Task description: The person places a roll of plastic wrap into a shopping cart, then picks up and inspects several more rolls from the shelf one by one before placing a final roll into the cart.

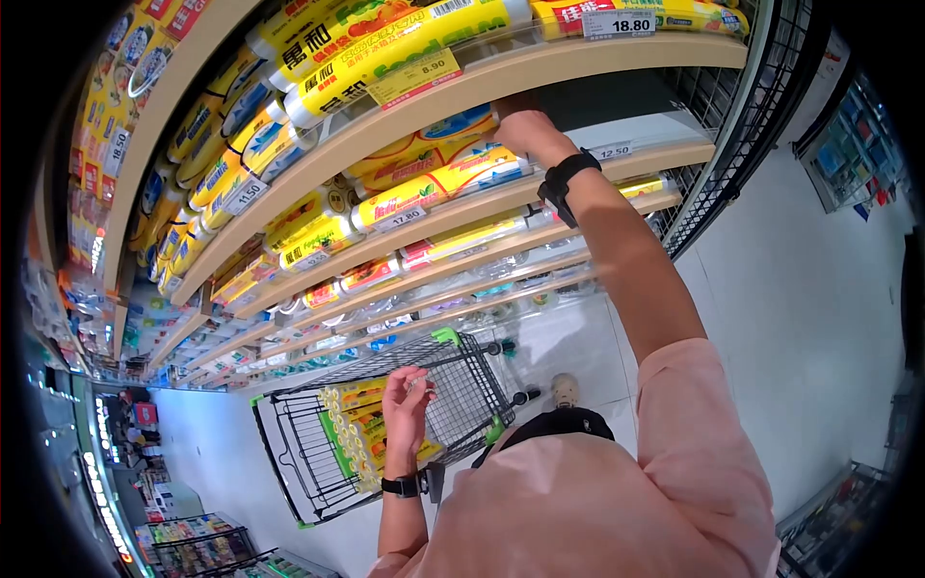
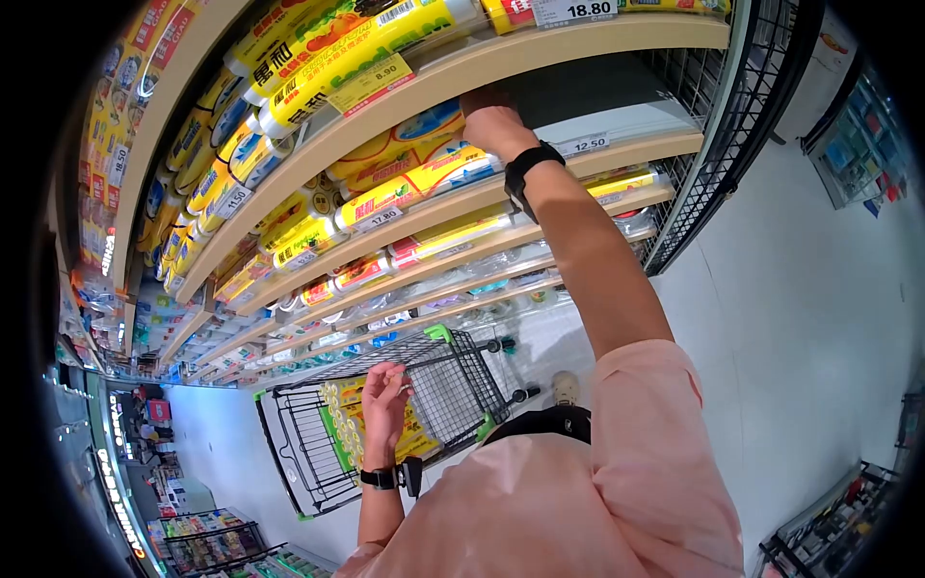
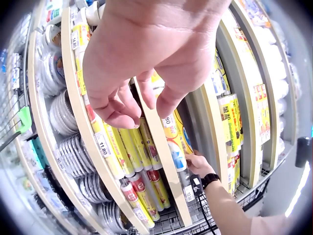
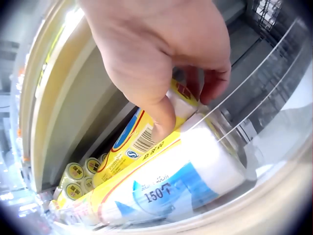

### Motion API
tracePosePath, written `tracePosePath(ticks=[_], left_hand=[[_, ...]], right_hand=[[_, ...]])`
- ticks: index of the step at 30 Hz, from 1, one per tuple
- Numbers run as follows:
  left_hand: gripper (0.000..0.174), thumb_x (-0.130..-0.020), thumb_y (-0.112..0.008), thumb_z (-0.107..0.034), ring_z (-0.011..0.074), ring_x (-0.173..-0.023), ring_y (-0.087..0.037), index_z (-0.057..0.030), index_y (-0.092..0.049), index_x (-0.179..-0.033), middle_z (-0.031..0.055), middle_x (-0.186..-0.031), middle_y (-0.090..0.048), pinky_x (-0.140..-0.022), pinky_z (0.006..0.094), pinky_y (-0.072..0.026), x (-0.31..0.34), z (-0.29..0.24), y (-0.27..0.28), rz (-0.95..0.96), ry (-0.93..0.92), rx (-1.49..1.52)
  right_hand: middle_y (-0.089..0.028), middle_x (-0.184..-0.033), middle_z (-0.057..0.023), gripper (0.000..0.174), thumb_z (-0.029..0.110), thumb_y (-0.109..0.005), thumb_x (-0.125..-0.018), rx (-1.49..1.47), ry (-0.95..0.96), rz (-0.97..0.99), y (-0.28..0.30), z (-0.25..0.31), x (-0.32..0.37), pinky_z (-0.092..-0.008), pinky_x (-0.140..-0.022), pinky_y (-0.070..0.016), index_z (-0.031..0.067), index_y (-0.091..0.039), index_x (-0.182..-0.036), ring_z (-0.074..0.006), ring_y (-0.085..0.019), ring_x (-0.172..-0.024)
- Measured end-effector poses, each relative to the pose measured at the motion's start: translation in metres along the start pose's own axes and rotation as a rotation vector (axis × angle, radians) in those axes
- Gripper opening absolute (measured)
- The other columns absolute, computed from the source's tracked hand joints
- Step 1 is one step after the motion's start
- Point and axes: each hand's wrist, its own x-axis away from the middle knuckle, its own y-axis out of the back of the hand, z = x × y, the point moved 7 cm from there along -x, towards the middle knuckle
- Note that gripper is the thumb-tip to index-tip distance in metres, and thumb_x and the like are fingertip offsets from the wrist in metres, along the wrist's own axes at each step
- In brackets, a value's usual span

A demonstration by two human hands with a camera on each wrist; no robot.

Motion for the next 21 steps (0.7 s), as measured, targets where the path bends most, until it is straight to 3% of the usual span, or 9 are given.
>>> tracePosePath(ticks=[5, 8, 9, 12, 13, 16, 19, 21], left_hand=[[0.023, -0.092, -0.062, -0.002, 0.0162, -0.089, -0.06, -0.0065, -0.057, -0.114, 0.0066, -0.11, -0.061, -0.076, 0.0299, -0.0491, -0.002, 0.001, -0.014, 0.016, 0.022, -0.011], [0.02, -0.094, -0.061, -0.006, 0.0164, -0.087, -0.059, -0.0062, -0.057, -0.113, 0.0071, -0.108, -0.061, -0.076, 0.0296, -0.0486, -0.006, 0.003, -0.026, 0.049, 0.012, 0.004], [0.018, -0.095, -0.061, -0.008, 0.0165, -0.087, -0.06, -0.0062, -0.057, -0.113, 0.0075, -0.107, -0.061, -0.075, 0.0296, -0.0485, -0.008, 0.003, -0.03, 0.055, 0.015, 0.024], [0.016, -0.097, -0.059, -0.015, 0.017, -0.085, -0.06, -0.0059, -0.057, -0.11, 0.0087, -0.105, -0.061, -0.072, 0.0296, -0.0484, -0.013, 0.001, -0.036, 0.07, 0.006, 0.093], [0.016, -0.098, -0.058, -0.017, 0.0171, -0.084, -0.06, -0.0056, -0.057, -0.11, 0.0091, -0.104, -0.061, -0.072, 0.0297, -0.0483, -0.015, -0.001, -0.037, 0.08, -0.007, 0.117], [0.018, -0.099, -0.057, -0.02, 0.0176, -0.082, -0.06, -0.0045, -0.057, -0.107, 0.01, -0.102, -0.062, -0.069, 0.0299, -0.0485, -0.018, -0.004, -0.039, 0.1, -0.02, 0.22], [0.02, -0.098, -0.058, -0.02, 0.018, -0.079, -0.061, -0.003, -0.057, -0.109, 0.0109, -0.103, -0.062, -0.067, 0.0296, -0.0485, -0.029, -0.001, -0.028, 0.119, -0.033, 0.254], [0.025, -0.097, -0.059, -0.018, 0.0206, -0.081, -0.064, -0.0027, -0.057, -0.117, 0.0127, -0.108, -0.063, -0.068, 0.0312, -0.0514, -0.041, 0.002, -0.017, 0.112, -0.029, 0.245]], right_hand=[[-0.068, -0.105, -0.023, 0.065, 0.044, -0.081, -0.074, -0.252, 0.118, -0.149, 0.004, 0.003, 0.023, -0.0395, -0.085, -0.0533, -0.0065, -0.062, -0.111, -0.0356, -0.067, -0.093], [-0.068, -0.097, -0.0238, 0.069, 0.046, -0.081, -0.073, -0.346, 0.054, -0.137, 0.006, 0.005, 0.049, -0.0373, -0.081, -0.0536, -0.0073, -0.061, -0.113, -0.0327, -0.068, -0.094], [-0.068, -0.091, -0.021, 0.066, 0.045, -0.082, -0.074, -0.4, 0.098, -0.246, 0.007, 0.005, 0.058, -0.0348, -0.074, -0.0549, -0.0071, -0.059, -0.11, -0.0269, -0.07, -0.085], [-0.069, -0.09, -0.0177, 0.061, 0.041, -0.083, -0.075, -0.596, 0.037, -0.371, -0.003, -0.007, 0.079, -0.0303, -0.067, -0.0553, -0.0043, -0.057, -0.107, -0.0201, -0.07, -0.073], [-0.07, -0.09, -0.0139, 0.054, 0.032, -0.082, -0.079, -0.654, 0.007, -0.369, -0.005, -0.011, 0.088, -0.027, -0.06, -0.0542, -0.002, -0.053, -0.109, -0.0143, -0.069, -0.066], [-0.07, -0.093, -0.0165, 0.053, 0.026, -0.082, -0.079, -1.11, -0.118, -0.32, -0.014, -0.031, 0.122, -0.0279, -0.07, -0.056, -0.003, -0.053, -0.112, -0.0212, -0.071, -0.085], [-0.068, -0.098, -0.0152, 0.039, 0.013, -0.073, -0.087, -1.339, -0.059, -0.288, -0.021, -0.047, 0.161, -0.025, -0.071, -0.0576, -0.0008, -0.05, -0.116, -0.0177, -0.069, -0.09], [-0.064, -0.105, -0.0156, 0.031, 0.008, -0.065, -0.092, -1.374, -0.029, -0.29, -0.045, -0.065, 0.179, -0.0301, -0.073, -0.0589, -0.003, -0.049, -0.116, -0.0212, -0.069, -0.088]])
